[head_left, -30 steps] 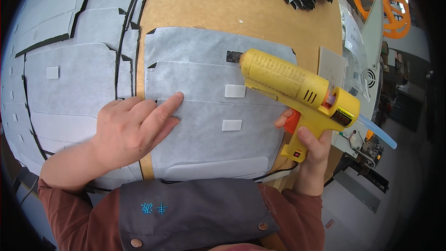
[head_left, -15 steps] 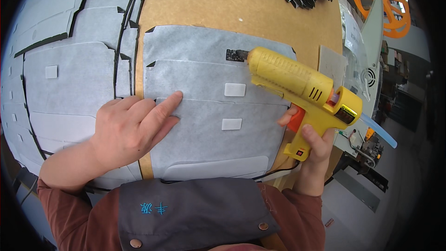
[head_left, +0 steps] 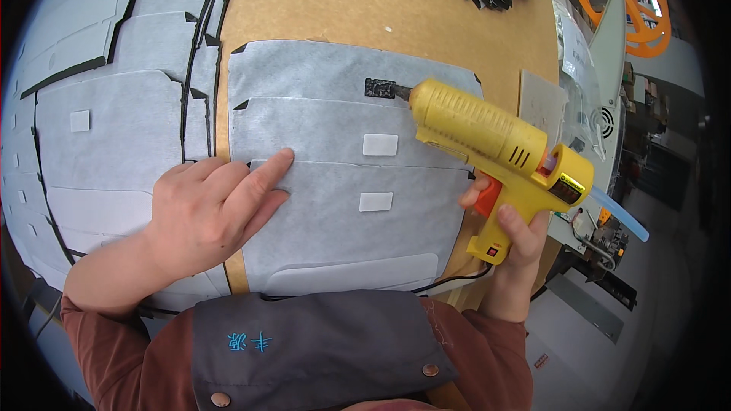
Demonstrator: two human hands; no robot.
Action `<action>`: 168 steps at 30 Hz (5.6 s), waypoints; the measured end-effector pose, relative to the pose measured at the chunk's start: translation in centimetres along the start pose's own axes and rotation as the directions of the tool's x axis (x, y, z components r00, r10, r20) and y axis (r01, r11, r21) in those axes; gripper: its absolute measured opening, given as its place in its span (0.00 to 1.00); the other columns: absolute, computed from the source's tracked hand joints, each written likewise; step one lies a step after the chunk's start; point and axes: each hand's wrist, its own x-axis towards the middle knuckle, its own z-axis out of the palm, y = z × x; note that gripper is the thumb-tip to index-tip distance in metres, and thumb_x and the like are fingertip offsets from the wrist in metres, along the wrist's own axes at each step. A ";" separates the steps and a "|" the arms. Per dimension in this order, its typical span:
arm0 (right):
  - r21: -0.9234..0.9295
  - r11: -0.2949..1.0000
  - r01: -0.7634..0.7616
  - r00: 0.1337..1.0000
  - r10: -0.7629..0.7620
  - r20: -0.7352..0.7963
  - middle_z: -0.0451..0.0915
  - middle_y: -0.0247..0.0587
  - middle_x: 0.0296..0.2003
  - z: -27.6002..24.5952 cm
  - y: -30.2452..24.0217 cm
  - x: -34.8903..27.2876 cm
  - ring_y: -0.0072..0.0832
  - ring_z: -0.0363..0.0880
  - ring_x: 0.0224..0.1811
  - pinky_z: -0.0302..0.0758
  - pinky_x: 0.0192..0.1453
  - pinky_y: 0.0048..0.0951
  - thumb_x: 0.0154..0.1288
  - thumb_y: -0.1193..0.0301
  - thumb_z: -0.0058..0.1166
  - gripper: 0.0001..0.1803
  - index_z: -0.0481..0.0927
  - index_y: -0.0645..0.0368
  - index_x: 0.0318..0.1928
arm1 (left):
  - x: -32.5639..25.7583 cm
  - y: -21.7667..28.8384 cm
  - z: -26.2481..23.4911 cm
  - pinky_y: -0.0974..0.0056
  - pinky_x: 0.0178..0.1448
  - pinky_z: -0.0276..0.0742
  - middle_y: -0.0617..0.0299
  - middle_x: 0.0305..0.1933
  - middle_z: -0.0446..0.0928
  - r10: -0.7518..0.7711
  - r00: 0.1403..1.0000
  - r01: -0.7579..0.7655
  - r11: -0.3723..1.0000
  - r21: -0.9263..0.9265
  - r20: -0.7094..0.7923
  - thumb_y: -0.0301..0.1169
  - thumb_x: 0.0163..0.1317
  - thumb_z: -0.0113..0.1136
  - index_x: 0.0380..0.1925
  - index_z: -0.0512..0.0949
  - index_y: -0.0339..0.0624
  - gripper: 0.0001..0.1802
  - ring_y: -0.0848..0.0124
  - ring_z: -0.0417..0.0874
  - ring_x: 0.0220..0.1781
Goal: The person uses a yellow hot glue gun to apply adhesive to specific spots on grey fabric panels. They then place small white rectangular pieces onto the glue and press them down. The person repeats this process for multiple panels, stacking the finished ones and retrieving new ones from a pile.
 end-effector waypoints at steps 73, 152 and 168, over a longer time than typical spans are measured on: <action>0.764 0.638 0.097 0.981 0.070 -0.182 0.79 0.47 0.45 -8.3 6.0 -4.6 0.40 0.83 0.46 0.82 0.38 0.30 0.76 0.57 0.44 0.24 0.70 0.65 0.58 | 0.3 0.6 -1.1 0.68 0.23 0.66 0.67 0.20 0.67 -0.189 0.981 0.180 0.965 -0.189 -0.031 0.28 0.53 0.69 0.60 0.73 0.42 0.31 0.72 0.71 0.19; -0.791 0.535 0.296 0.879 -0.476 0.007 0.74 0.36 0.33 7.3 1.1 8.3 0.29 0.74 0.34 0.72 0.37 0.30 0.64 0.65 0.62 0.15 0.79 0.57 0.49 | 7.1 -1.1 3.2 0.64 0.28 0.74 0.69 0.23 0.71 0.014 0.987 -0.007 0.999 0.043 -0.161 0.31 0.63 0.63 0.54 0.82 0.61 0.19 0.69 0.77 0.26; -0.950 0.094 0.298 0.868 -0.440 0.229 0.68 0.32 0.34 8.0 2.3 5.1 0.29 0.69 0.34 0.64 0.41 0.35 0.65 0.55 0.59 0.26 0.78 0.39 0.63 | 7.0 -1.0 3.1 0.64 0.26 0.72 0.69 0.22 0.69 0.080 0.991 -0.067 0.991 0.114 -0.107 0.31 0.60 0.65 0.57 0.81 0.60 0.23 0.70 0.74 0.24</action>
